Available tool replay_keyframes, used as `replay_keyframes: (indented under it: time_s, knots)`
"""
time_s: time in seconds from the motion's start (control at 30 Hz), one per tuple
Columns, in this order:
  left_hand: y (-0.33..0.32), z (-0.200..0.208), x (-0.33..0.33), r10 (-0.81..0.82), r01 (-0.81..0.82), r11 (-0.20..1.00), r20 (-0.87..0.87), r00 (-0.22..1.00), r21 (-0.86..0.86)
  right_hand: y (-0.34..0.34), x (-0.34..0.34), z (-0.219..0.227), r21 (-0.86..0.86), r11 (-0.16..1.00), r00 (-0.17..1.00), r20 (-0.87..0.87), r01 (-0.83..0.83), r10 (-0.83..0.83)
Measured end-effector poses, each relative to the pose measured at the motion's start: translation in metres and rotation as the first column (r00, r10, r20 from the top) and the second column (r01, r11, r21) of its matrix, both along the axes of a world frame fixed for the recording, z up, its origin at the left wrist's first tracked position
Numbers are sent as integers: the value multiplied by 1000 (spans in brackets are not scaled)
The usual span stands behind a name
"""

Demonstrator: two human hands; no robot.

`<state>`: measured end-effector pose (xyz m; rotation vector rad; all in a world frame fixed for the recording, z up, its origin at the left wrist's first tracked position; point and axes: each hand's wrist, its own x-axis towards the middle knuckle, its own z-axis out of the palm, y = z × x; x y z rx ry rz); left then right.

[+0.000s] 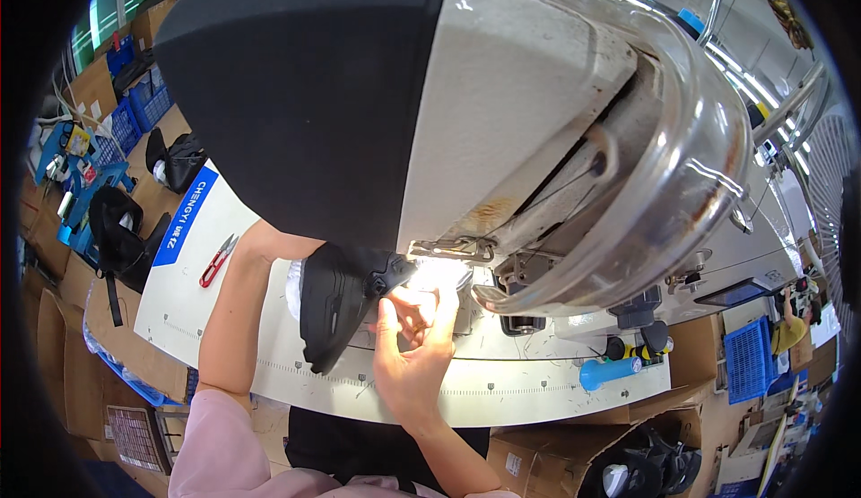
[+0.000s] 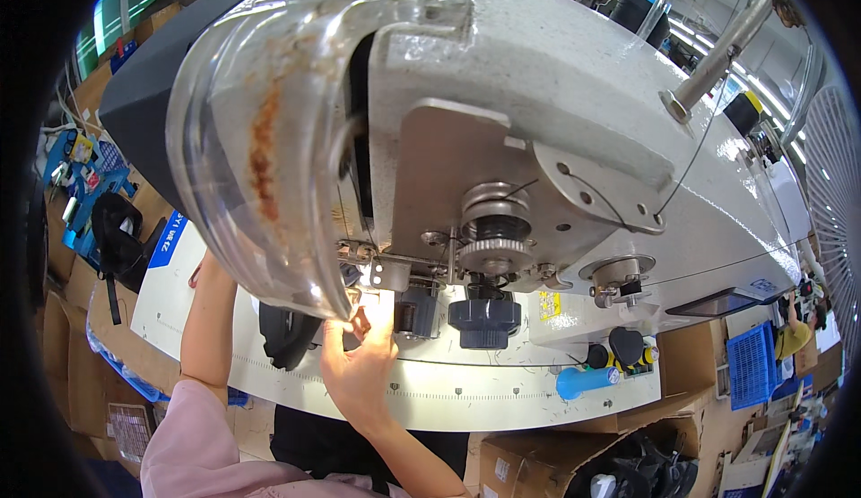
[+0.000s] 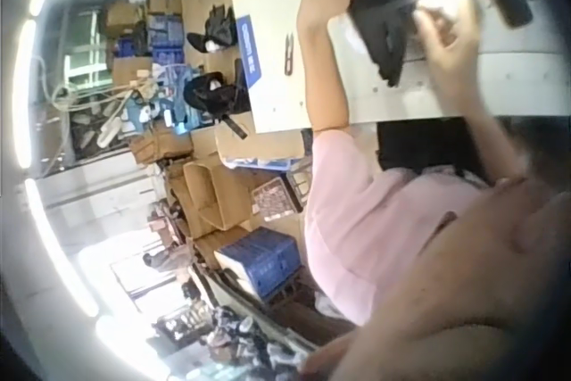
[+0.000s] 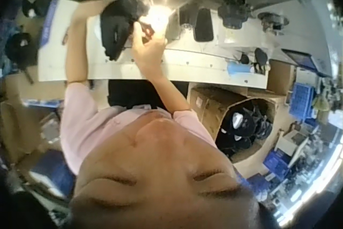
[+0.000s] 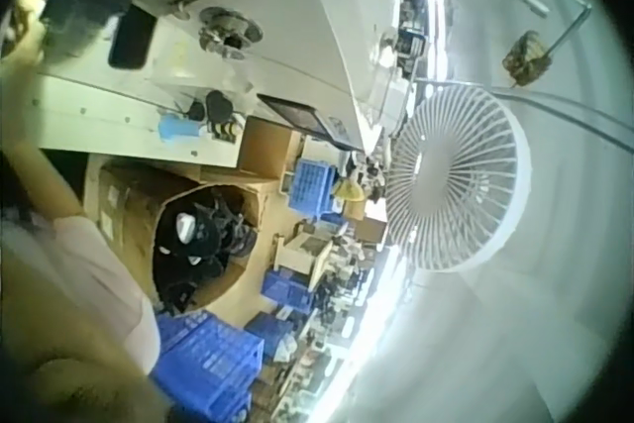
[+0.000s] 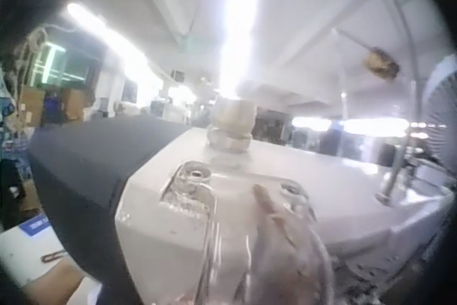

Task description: The person stitches a shoe component using a sewing machine, trims threads using snips, and stitches another shoe component with the sewing machine.

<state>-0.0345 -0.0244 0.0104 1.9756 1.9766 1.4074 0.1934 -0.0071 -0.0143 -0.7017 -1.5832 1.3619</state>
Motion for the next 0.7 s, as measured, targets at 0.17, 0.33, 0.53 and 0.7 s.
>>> replay_keyframes:
  time_s: [0.17, 0.33, 0.53, 0.7]
  knots:
    - [-21, 33, 76, 32, -29, 999, 251, 968, -16, 15, 23, 10, -105, 992, 997, -2, 73, -74]
    - [-43, 20, 127, 235, -262, 965, 353, 906, 30, 27, 40, 8, -114, 991, 994, 75, -71, 80]
    - [-51, 49, 135, 257, -271, 961, 199, 946, 50, 30, 35, 3, -18, 999, 992, -120, 46, -48]
    - [-61, 79, 142, 374, -384, 908, 90, 923, 165, 29, 35, -6, -97, 986, 988, -87, -137, 128]
